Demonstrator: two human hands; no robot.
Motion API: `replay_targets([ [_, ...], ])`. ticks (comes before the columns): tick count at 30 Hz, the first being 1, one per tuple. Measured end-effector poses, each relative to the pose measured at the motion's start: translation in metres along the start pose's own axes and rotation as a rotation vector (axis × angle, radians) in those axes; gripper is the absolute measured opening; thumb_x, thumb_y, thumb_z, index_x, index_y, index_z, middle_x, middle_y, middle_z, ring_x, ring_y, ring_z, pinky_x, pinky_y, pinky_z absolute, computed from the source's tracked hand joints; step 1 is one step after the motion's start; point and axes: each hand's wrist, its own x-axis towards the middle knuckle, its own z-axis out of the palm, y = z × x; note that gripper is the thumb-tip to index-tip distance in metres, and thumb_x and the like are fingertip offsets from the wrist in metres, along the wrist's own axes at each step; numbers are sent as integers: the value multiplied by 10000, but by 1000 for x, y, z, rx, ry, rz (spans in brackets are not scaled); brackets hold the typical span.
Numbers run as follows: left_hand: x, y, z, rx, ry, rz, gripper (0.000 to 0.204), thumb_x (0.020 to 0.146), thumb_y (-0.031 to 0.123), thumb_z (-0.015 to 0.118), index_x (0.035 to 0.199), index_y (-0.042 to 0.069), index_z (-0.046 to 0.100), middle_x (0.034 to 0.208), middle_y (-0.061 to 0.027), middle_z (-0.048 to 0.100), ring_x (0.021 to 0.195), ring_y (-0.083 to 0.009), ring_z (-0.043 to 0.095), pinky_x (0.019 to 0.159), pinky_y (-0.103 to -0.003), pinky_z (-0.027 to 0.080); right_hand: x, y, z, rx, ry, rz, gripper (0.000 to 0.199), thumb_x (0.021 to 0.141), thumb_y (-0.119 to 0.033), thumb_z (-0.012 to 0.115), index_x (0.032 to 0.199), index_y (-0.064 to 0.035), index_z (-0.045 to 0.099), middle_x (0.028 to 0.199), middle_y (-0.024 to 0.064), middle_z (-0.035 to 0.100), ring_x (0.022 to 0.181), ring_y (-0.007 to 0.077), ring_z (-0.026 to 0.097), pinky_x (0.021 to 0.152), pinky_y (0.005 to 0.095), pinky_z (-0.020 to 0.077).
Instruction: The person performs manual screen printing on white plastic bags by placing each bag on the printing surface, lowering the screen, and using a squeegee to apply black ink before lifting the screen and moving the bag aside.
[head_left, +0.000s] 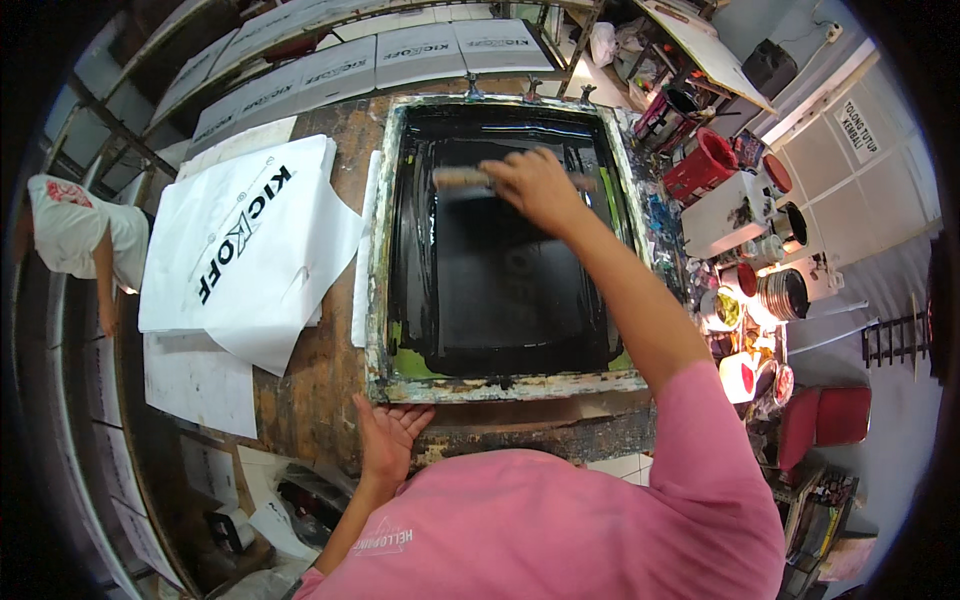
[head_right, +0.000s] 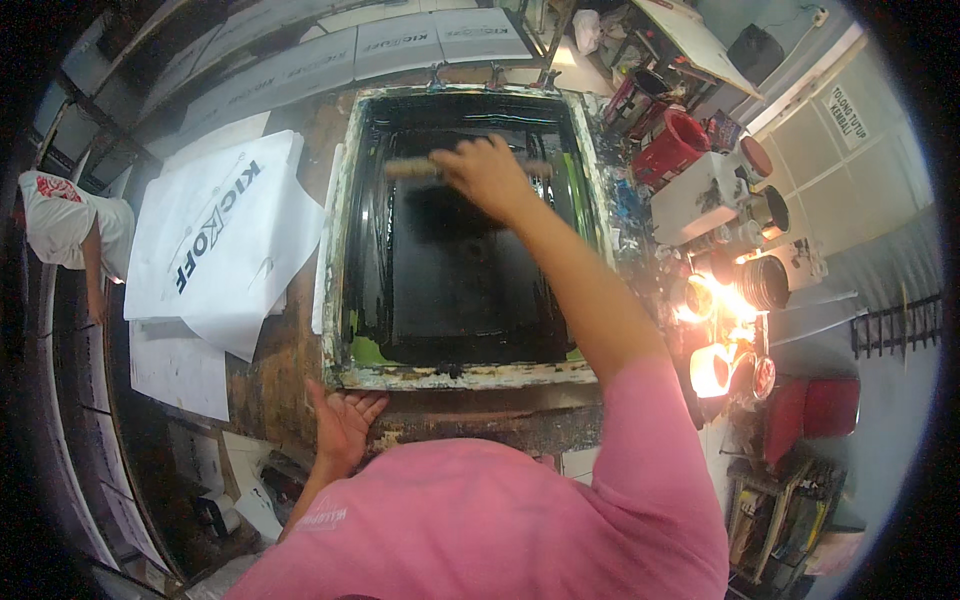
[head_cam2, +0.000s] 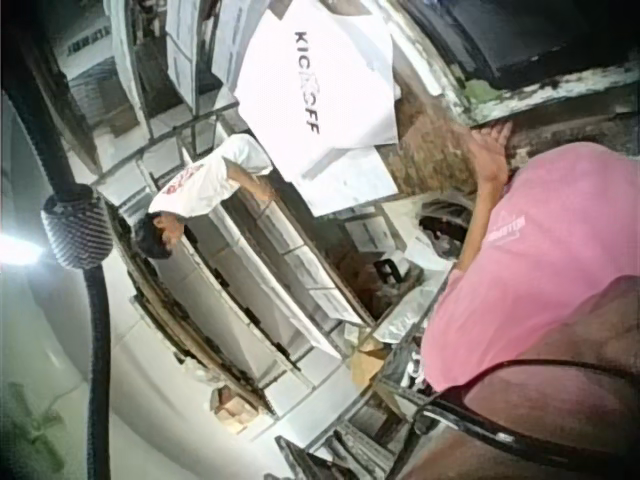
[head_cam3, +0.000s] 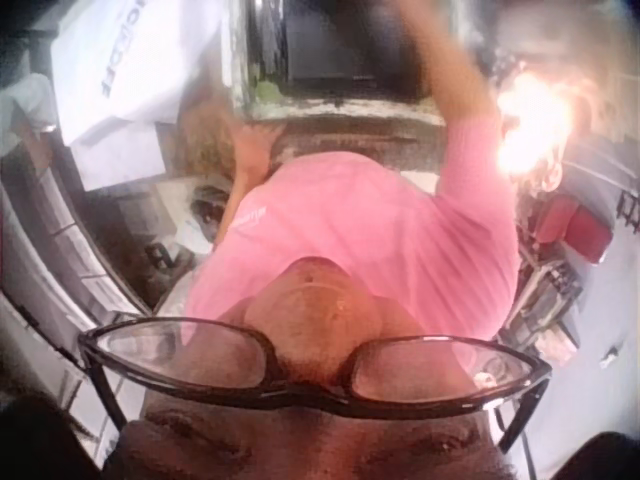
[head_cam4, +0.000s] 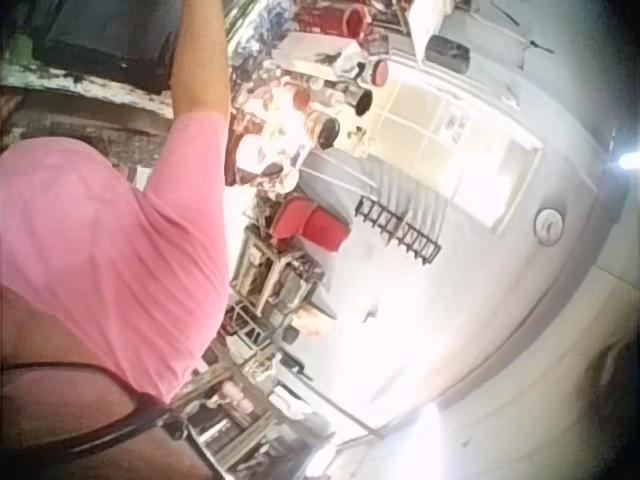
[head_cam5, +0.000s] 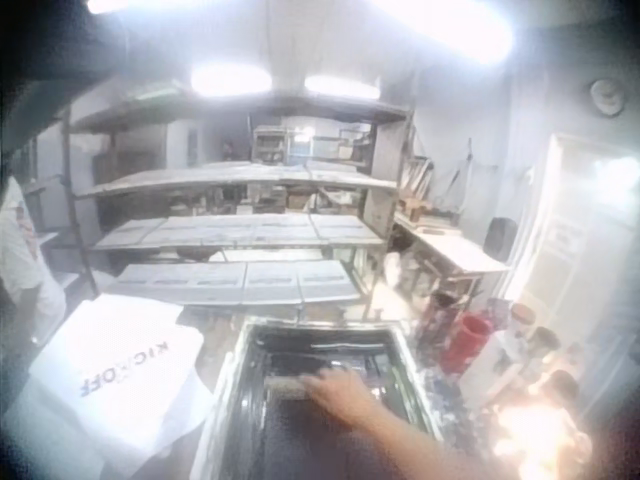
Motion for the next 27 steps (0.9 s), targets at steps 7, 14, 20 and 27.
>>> replay_targets([
  [7,-4,1,3,17,50,-15,1006,970,807,249,1503,-43,315,1441,-257,492,1313,-380,542,1111,-520,447,83,85,80,-12,-81,63,324,953,-333,657,1253,-210,665,1012,99,663,998,329,654,842,473,540],
  [14,-2,-1,2,77,41,-21,1160,916,864,315,1531,-102,128,1469,-271,421,1346,-386,493,1111,-522,436,32,27,71,-102,2,108,372,915,-499,663,1032,-146,671,936,78,644,926,295,667,714,441,566],
  [20,0,1,2,14,16,3,998,942,831,329,1397,-55,393,1341,-234,556,1242,-353,587,1071,-511,490,-52,-68,15,18,-76,150,347,822,-376,779,1035,-130,657,951,71,613,913,285,633,710,415,554],
  [27,-3,5,2,-70,-53,22,1027,938,829,347,1379,-97,408,1299,-262,578,1228,-386,591,1083,-537,479,-136,-167,-53,188,-209,207,423,764,-313,817,1091,-99,655,938,70,578,898,278,597,704,407,542],
])
